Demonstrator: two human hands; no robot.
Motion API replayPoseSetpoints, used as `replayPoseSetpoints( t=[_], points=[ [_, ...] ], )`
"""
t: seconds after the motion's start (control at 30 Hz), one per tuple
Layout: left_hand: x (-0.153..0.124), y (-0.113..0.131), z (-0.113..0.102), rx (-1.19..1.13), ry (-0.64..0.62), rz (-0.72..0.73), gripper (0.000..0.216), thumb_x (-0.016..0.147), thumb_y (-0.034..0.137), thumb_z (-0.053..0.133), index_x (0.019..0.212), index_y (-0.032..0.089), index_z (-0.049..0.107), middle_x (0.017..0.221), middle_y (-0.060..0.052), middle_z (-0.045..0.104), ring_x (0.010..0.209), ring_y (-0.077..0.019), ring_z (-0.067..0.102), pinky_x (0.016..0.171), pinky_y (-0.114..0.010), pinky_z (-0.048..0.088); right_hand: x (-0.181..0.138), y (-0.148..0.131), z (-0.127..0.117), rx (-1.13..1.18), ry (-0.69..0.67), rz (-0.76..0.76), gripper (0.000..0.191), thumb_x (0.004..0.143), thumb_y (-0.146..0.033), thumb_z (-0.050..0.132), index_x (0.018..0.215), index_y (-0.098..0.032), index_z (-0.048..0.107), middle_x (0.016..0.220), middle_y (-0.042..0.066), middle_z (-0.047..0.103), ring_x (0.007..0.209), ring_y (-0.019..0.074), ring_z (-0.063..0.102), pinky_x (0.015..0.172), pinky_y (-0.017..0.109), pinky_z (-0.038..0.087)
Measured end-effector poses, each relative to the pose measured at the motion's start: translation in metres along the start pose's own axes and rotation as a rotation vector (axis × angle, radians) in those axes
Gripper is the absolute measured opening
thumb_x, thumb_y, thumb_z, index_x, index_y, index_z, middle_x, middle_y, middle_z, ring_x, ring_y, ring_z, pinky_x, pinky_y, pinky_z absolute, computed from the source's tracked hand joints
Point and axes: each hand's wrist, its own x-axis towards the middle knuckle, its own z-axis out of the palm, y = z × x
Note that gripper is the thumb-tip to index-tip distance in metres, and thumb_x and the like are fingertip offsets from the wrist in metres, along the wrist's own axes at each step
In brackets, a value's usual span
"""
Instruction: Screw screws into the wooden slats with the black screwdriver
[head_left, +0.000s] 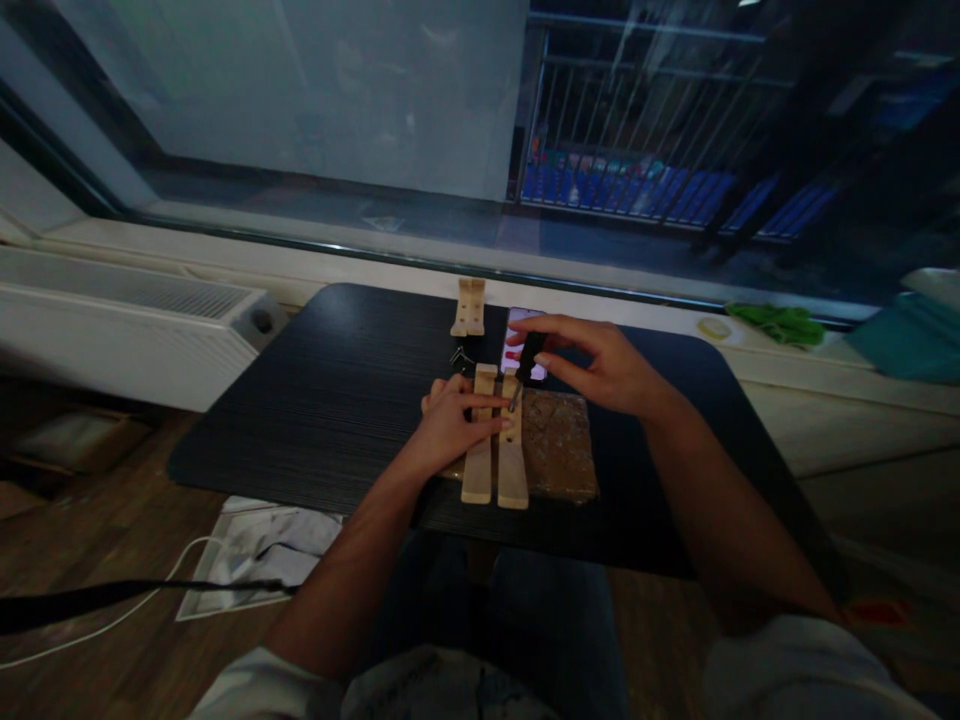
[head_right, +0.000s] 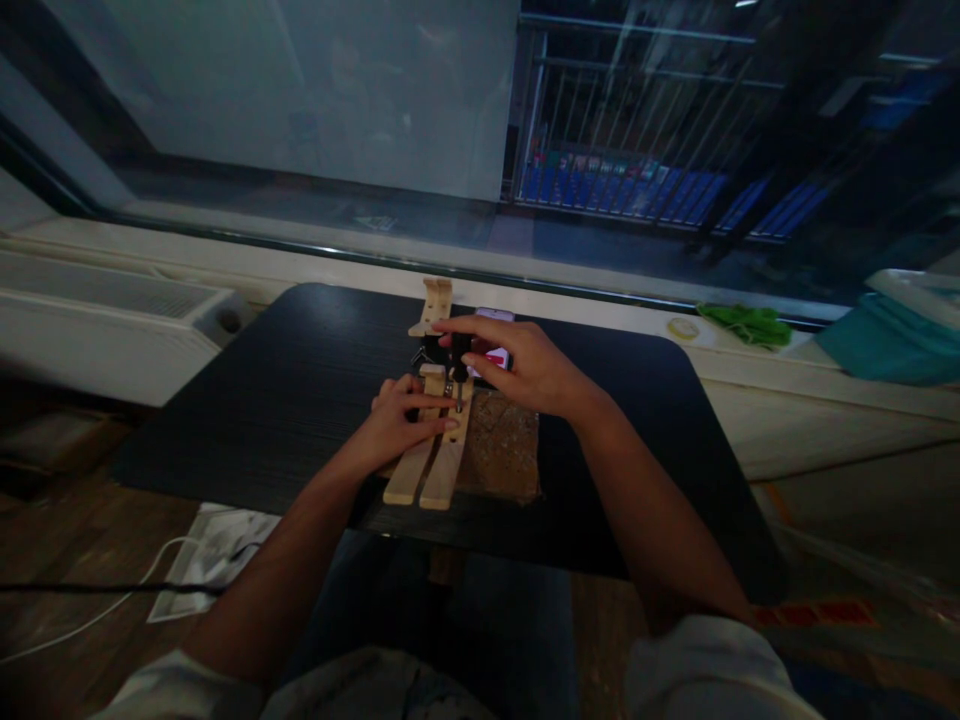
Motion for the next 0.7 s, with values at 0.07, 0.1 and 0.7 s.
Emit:
replayPoseSetpoints(
  t=[0.07, 0.1, 0.7],
  points=[
    [0.0, 0.0, 0.0, 0.001, 0.002, -0.003, 0.033, 0.079, 0.046, 0.071, 0.11, 0.034, 0.074, 0.096, -0.003, 0.048, 0.099, -0.0261, 0.043, 0.09, -0.042, 0.037, 0.0, -0.001, 0.0, 0.005, 0.014, 0.02, 0.038, 0.088, -0.018, 0.057, 0.125, -0.025, 0.061, 0.117, 0.004, 0.07, 0.103, 0.016, 0.067, 0.089, 0.03, 0.055],
    [0.0, 0.001, 0.0, 0.001, 0.002, -0.004, 0.033, 0.079, 0.046, 0.071, 0.11, 0.034, 0.074, 0.096, -0.003, 0.048, 0.099, -0.026, 0.044, 0.09, -0.042, 0.037, 0.001, -0.001, 0.0, 0.001, 0.024, 0.031, 0.036, 0.087, -0.019, 0.058, 0.123, -0.025, 0.062, 0.117, 0.003, 0.07, 0.103, 0.0161, 0.067, 0.089, 0.03, 0.055],
    [0.0, -0.002, 0.002, 0.011, 0.009, 0.002, 0.031, 0.079, 0.045, 0.072, 0.109, 0.036, 0.074, 0.095, -0.003, 0.048, 0.1, -0.0256, 0.043, 0.088, -0.04, 0.036, 0.003, 0.006, 0.012, -0.011, 0.139, 0.13, 0.027, 0.078, -0.037, 0.07, 0.099, -0.023, 0.06, 0.088, -0.002, 0.063, 0.077, 0.013, 0.062, 0.075, 0.03, 0.049]
  ],
)
